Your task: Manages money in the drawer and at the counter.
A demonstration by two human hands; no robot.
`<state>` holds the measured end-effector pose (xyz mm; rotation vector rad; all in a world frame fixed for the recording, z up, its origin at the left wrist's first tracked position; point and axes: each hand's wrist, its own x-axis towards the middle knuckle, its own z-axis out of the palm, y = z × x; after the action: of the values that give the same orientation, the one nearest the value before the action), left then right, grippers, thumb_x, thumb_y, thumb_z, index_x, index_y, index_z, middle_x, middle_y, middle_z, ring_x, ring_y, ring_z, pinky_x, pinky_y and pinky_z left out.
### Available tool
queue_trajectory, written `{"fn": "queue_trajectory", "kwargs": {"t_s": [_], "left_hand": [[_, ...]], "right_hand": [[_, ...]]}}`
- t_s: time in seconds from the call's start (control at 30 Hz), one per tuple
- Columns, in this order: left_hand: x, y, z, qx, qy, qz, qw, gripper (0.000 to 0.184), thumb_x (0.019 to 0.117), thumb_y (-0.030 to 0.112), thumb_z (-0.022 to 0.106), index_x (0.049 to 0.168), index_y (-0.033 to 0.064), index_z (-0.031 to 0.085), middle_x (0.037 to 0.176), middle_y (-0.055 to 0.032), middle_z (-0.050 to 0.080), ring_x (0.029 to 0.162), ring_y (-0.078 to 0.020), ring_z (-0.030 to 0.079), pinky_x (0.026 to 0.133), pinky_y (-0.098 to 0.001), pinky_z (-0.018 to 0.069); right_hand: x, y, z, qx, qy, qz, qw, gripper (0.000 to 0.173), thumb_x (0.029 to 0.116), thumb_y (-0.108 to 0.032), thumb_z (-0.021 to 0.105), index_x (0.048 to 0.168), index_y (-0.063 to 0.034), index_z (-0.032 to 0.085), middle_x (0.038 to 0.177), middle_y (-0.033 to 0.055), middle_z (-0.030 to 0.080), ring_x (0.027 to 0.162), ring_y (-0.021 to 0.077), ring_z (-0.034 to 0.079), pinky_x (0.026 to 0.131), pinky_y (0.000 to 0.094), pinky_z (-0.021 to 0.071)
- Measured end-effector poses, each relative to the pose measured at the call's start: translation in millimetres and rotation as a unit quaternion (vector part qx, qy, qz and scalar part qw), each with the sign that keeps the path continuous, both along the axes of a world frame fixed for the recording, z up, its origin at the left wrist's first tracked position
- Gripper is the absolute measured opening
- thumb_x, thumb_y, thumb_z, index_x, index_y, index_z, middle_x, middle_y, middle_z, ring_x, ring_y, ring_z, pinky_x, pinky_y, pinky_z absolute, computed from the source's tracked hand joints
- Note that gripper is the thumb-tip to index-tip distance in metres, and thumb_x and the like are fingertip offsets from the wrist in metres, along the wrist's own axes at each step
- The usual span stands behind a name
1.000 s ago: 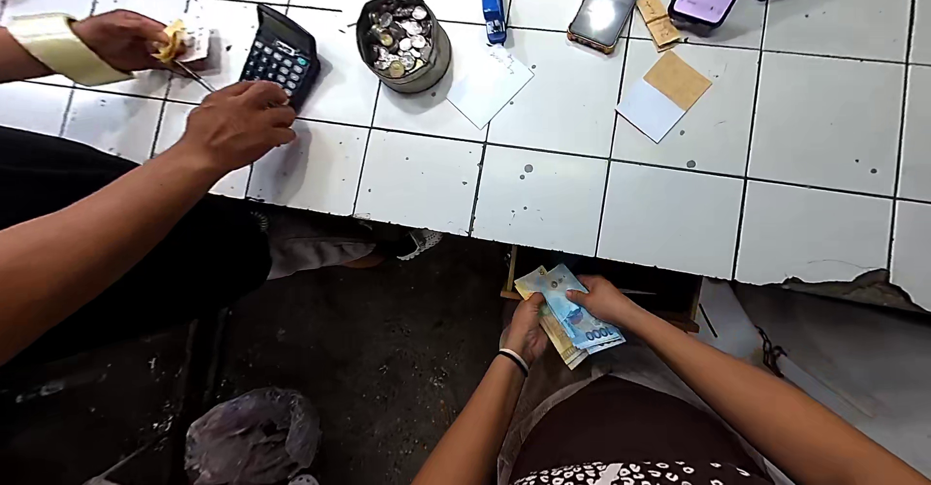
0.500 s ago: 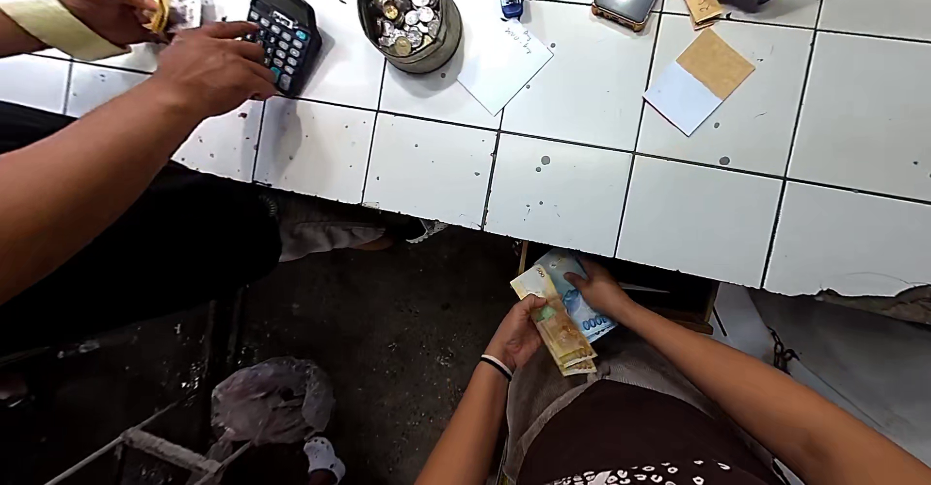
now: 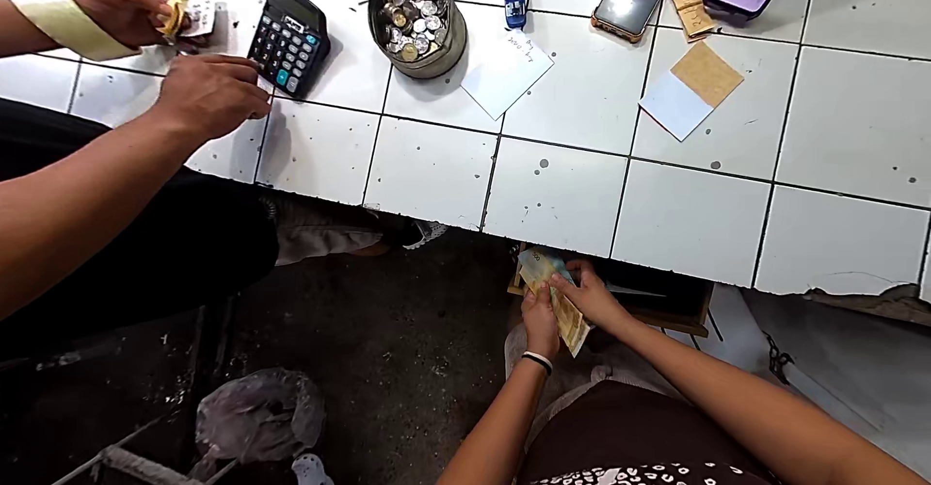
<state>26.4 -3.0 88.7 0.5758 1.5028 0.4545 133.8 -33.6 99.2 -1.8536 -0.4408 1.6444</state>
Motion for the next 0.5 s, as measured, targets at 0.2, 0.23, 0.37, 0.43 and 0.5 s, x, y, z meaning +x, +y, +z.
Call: {"fn": "queue_trajectory", "kwargs": {"t_s": [0.2, 0.23, 0.37, 0.43, 0.5], "left_hand": [[5.5, -3.9, 3.6, 0.039, -0.019, -0.066, 0.997, 0.038, 0.1123, 0.016, 0.035, 0.141, -0.0080, 0.043, 0.127, -0.0199, 0.055, 0.104, -0.0147, 0.061, 0.091, -0.0295, 0.0522], [6.4, -4.0, 5.5, 0.034, -0.027, -0.082, 0.996, 0.044, 0.1133, 0.023, 0.029, 0.144, -0.0062, 0.039, 0.130, -0.0206, 0.054, 0.108, -0.0166, 0.060, 0.094, -0.0317, 0.0520], [14.4, 1.4, 14.8, -0.009, -0.111, 0.010, 0.994, 0.066, 0.1100, 0.051, 0.007, 0.144, 0.0049, 0.041, 0.121, -0.0120, 0.064, 0.107, -0.0159, 0.066, 0.090, -0.0353, 0.0569], [10.4, 6.3, 11.7, -0.048, -0.168, 0.044, 0.984, 0.078, 0.1052, 0.061, 0.001, 0.145, 0.0071, 0.040, 0.120, -0.0112, 0.066, 0.107, -0.0181, 0.067, 0.090, -0.0378, 0.0569], [9.5, 8.4, 11.0, -0.080, -0.180, 0.070, 0.978, 0.077, 0.1060, 0.061, 0.003, 0.139, 0.0065, 0.046, 0.114, -0.0107, 0.069, 0.102, -0.0192, 0.069, 0.087, -0.0382, 0.0579]], "right_hand": [[17.4, -10.2, -11.3, -0.060, 0.092, 0.028, 0.994, 0.052, 0.1004, -0.022, 0.068, 0.142, 0.0029, 0.049, 0.128, 0.0243, 0.064, 0.111, 0.0295, 0.066, 0.099, 0.0452, 0.0525], [17.6, -12.4, -13.7, -0.065, 0.105, 0.002, 0.992, 0.050, 0.0999, -0.019, 0.069, 0.140, 0.0038, 0.051, 0.125, 0.0244, 0.064, 0.107, 0.0283, 0.067, 0.096, 0.0438, 0.0534], [25.1, -19.1, -11.2, -0.047, 0.136, -0.036, 0.989, 0.034, 0.1005, -0.012, 0.066, 0.129, 0.0045, 0.057, 0.104, 0.0158, 0.066, 0.085, 0.0157, 0.065, 0.081, 0.0324, 0.0560], [27.7, -22.4, -9.5, -0.045, 0.166, -0.051, 0.984, 0.030, 0.1018, -0.009, 0.064, 0.128, 0.0047, 0.057, 0.102, 0.0143, 0.066, 0.082, 0.0136, 0.065, 0.079, 0.0302, 0.0563], [28.9, -26.1, -11.8, -0.037, 0.189, -0.055, 0.980, 0.035, 0.1029, -0.008, 0.061, 0.134, 0.0042, 0.053, 0.111, 0.0165, 0.066, 0.088, 0.0144, 0.067, 0.083, 0.0313, 0.0563]]}}
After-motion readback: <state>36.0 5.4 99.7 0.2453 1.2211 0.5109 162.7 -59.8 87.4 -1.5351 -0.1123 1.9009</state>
